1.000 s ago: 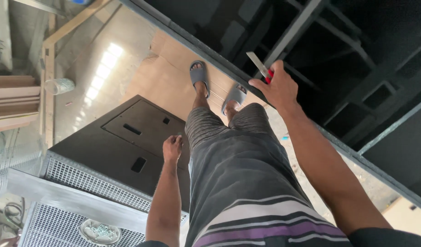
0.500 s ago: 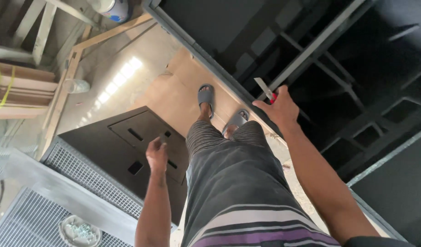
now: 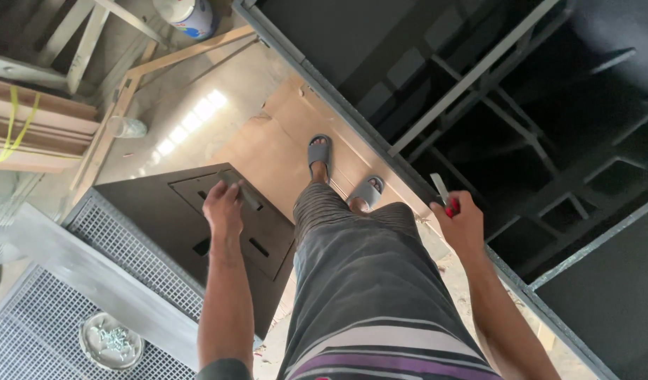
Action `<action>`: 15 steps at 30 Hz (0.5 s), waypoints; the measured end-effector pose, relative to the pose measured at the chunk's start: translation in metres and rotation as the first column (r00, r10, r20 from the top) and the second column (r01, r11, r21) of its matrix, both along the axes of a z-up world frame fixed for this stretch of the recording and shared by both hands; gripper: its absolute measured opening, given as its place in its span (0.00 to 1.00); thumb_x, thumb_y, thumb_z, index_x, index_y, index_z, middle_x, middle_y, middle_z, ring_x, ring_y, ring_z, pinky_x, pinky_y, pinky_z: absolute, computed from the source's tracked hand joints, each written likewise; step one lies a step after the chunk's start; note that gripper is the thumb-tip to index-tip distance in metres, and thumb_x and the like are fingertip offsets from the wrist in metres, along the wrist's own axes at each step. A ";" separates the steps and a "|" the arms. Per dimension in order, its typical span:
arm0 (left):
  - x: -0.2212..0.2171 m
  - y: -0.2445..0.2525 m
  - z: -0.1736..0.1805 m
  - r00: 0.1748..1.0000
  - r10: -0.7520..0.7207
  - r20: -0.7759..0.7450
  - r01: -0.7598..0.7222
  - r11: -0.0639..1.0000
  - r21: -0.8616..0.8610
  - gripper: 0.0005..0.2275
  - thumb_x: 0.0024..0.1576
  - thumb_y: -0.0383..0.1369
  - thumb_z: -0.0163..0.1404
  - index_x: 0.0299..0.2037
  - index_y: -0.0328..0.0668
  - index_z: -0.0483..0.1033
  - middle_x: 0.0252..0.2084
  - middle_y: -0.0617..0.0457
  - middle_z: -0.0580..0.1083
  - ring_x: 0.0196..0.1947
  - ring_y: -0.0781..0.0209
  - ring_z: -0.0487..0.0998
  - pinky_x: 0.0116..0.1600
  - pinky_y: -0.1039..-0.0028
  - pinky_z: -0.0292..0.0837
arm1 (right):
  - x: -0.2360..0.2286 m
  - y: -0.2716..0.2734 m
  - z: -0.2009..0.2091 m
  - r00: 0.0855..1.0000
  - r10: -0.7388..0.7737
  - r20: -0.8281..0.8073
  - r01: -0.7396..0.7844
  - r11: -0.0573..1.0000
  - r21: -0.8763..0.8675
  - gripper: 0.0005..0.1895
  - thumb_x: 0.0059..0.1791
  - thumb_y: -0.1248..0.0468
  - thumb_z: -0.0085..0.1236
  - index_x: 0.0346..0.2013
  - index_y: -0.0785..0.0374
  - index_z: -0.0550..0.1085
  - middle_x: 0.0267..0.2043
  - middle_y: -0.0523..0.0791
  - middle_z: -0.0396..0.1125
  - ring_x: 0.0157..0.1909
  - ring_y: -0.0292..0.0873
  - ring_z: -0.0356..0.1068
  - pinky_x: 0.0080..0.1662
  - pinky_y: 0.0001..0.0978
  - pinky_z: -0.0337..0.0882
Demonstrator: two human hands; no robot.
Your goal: Applying adhesive sealing gaskets and foam trim to the edges and internal partitions of a speaker cabinet using a utility knife.
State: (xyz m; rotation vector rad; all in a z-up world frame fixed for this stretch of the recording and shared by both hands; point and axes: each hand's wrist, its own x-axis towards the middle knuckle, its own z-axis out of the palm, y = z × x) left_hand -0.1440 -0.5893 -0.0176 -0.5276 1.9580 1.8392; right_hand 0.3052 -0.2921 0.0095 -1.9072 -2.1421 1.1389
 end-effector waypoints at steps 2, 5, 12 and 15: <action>0.006 0.024 0.025 0.999 -0.013 0.033 0.012 0.999 0.029 0.14 0.58 0.21 0.59 0.52 0.27 0.72 0.40 0.43 0.72 0.44 0.40 0.87 0.44 0.61 0.85 | 0.009 -0.012 0.004 1.000 -0.012 -0.023 0.012 1.000 -0.010 0.22 0.46 0.49 0.74 0.42 0.56 0.73 0.29 0.46 0.68 0.38 0.52 0.74 0.45 0.40 0.71; 0.014 0.047 0.040 0.991 -0.126 0.046 0.123 0.991 0.050 0.08 0.60 0.24 0.58 0.46 0.32 0.73 0.35 0.48 0.73 0.38 0.46 0.88 0.40 0.62 0.87 | 0.011 -0.026 -0.001 0.997 -0.016 -0.077 0.015 1.000 -0.011 0.18 0.47 0.51 0.73 0.39 0.57 0.75 0.27 0.48 0.67 0.35 0.50 0.74 0.43 0.37 0.71; 0.028 0.049 0.061 0.928 -0.332 -0.168 0.312 0.940 -0.136 0.15 0.60 0.26 0.57 0.57 0.33 0.75 0.39 0.43 0.79 0.32 0.60 0.84 0.33 0.75 0.84 | -0.017 -0.032 0.012 0.967 0.105 -0.232 -0.118 0.992 -0.043 0.15 0.47 0.57 0.74 0.36 0.62 0.77 0.25 0.54 0.69 0.32 0.54 0.74 0.39 0.44 0.73; 0.016 0.009 0.035 0.936 -0.289 -0.199 0.258 0.951 -0.168 0.17 0.62 0.30 0.58 0.59 0.32 0.74 0.38 0.44 0.77 0.27 0.65 0.78 0.29 0.75 0.81 | -0.029 -0.033 0.016 0.956 0.171 -0.238 -0.188 0.981 -0.050 0.16 0.48 0.55 0.72 0.33 0.61 0.75 0.24 0.52 0.68 0.31 0.55 0.73 0.38 0.44 0.72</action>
